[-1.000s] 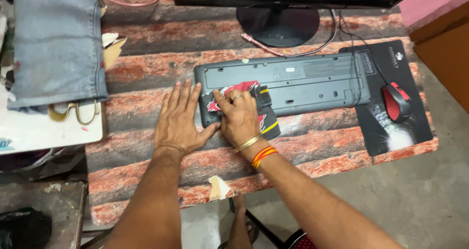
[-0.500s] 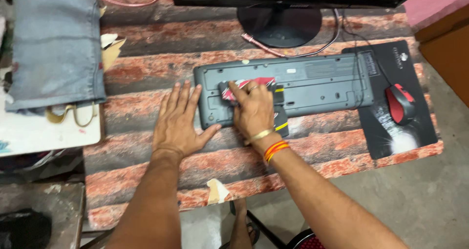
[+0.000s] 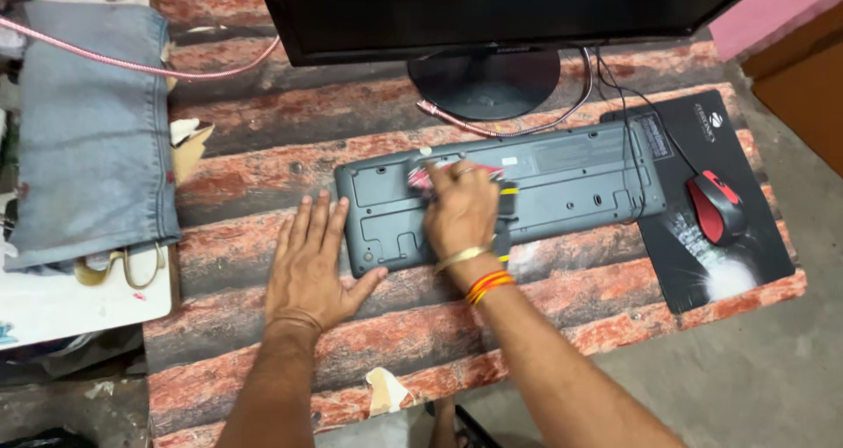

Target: The person wipes the keys of a black computer keyboard with a patterned cloth. They then flip the keyboard over to clean the underside and finally wipe the mousepad on the desk.

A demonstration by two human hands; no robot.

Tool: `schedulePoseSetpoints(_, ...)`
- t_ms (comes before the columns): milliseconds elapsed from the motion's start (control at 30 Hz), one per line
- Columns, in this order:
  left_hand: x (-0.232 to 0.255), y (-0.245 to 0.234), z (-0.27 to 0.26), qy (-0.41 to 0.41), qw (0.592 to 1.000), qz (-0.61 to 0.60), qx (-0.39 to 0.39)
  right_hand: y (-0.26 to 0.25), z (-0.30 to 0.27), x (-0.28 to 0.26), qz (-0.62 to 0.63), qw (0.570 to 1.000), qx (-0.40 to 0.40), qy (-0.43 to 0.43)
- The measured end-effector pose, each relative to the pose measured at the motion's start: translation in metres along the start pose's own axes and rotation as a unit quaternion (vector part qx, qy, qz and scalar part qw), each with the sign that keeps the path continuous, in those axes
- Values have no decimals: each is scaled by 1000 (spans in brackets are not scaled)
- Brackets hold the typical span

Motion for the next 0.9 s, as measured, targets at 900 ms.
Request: schedulePoseSetpoints(900,0,-2,2,-23,996,-14,-83,-26,-32,-15,58,959,-170,-219)
Point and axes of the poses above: each hand's wrist, its own z-axis towards the middle knuckle, its own y-axis out of the palm, x = y × z, the point moved 6 cm from there along z, towards the middle knuckle, and after that the axes turned 6 degrees about -x, right-handed, at the moved point
